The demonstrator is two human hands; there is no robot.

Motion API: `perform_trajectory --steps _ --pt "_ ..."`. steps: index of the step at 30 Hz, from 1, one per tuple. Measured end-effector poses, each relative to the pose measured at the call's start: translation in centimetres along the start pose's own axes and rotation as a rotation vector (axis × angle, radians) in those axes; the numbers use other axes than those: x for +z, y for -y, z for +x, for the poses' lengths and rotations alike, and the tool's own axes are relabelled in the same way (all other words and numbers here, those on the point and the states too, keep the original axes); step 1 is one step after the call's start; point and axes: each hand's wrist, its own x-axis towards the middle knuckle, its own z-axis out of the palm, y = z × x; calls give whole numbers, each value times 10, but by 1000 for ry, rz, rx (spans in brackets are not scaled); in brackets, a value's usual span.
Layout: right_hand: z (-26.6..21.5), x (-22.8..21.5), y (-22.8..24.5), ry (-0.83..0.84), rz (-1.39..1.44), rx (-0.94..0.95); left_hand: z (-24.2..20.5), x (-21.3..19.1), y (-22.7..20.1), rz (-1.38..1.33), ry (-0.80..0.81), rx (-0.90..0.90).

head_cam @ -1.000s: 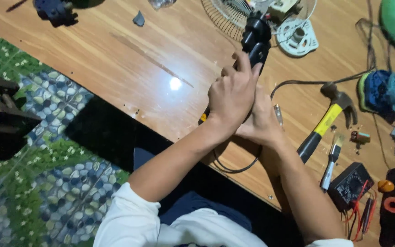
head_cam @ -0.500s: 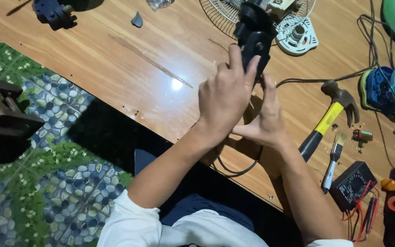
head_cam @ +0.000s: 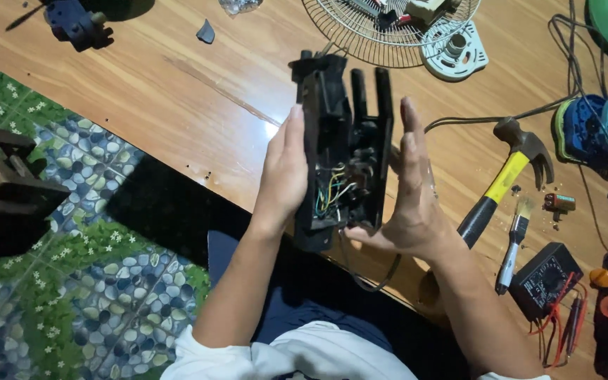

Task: Inspecting and testing electrical connections within a plastic housing using a screwdriver

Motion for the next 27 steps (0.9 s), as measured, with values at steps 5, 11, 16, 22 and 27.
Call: perform_trajectory --steps 5,11,16,22,27 --pt "3 7 15 44 231 26 -11 -13 8 -113 -66 -201" --pt "1 23 39 73 346 63 -13 -35 29 -221 -186 -227" --pt "-5 29 51 101 319 62 -21 -38 30 -286 -276 -299" --pt "-4 33 49 155 339 92 -25 -28 25 -288 -123 -124" --pt "-10 45 41 -19 254 -68 -32 -1 -3 -362 -237 -98"
